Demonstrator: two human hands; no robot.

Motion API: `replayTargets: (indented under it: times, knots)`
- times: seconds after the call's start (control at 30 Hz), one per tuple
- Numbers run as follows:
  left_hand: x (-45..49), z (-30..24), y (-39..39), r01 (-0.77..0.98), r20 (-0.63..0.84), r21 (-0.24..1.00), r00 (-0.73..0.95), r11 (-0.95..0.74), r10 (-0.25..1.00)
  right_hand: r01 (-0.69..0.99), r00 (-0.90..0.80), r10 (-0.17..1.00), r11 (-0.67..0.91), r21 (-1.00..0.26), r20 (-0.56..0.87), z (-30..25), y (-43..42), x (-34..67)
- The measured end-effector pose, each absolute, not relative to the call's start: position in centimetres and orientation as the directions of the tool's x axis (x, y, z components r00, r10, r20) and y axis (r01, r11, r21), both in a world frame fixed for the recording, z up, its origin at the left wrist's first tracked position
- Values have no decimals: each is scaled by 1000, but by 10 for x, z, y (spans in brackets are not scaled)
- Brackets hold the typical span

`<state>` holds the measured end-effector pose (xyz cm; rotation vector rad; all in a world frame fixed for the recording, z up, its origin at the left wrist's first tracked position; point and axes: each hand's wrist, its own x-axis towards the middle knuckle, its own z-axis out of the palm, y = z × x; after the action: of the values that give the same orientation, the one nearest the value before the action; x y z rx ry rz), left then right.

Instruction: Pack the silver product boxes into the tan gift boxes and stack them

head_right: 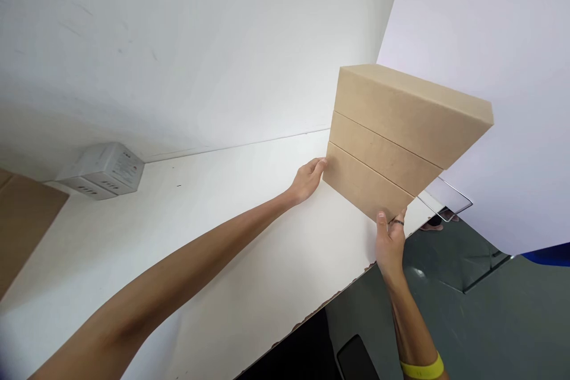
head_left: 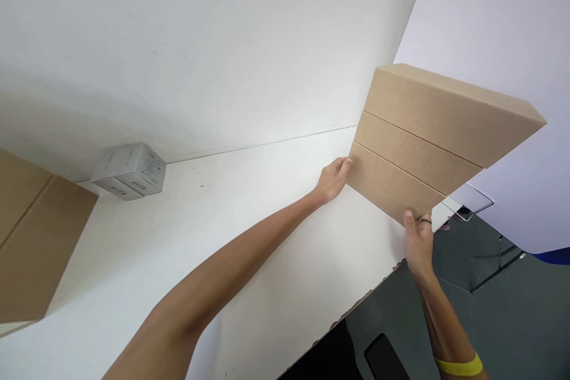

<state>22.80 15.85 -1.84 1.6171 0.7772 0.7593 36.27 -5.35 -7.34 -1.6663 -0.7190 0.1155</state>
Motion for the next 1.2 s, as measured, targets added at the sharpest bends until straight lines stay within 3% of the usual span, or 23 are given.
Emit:
replayTargets:
  times: [0.1, 0.3, 0.53, 0.83, 1.2]
  knots:
    - [216, -20, 160, 83, 77, 984, 595, -156, 800, 366, 801, 527, -55, -929, 284, -74, -51, 379]
    - [185, -25, 162, 105, 65, 980, 637, -170, 768, 333, 693, 681, -15, -943, 234, -71, -34, 426]
    - [157, -24, 156, 164, 77, 956, 660, -243, 748, 291, 613, 783, -97, -952, 108, -65, -7, 483]
    - [194, -38, 140, 167, 129, 957, 491, -238, 862, 287, 581, 811, -134, -949, 61, -56, 25, 501]
    - [217, -38, 169, 238, 85, 956, 343, -174, 935, 231, 558, 829, -151, -961, 4, -45, 90, 513]
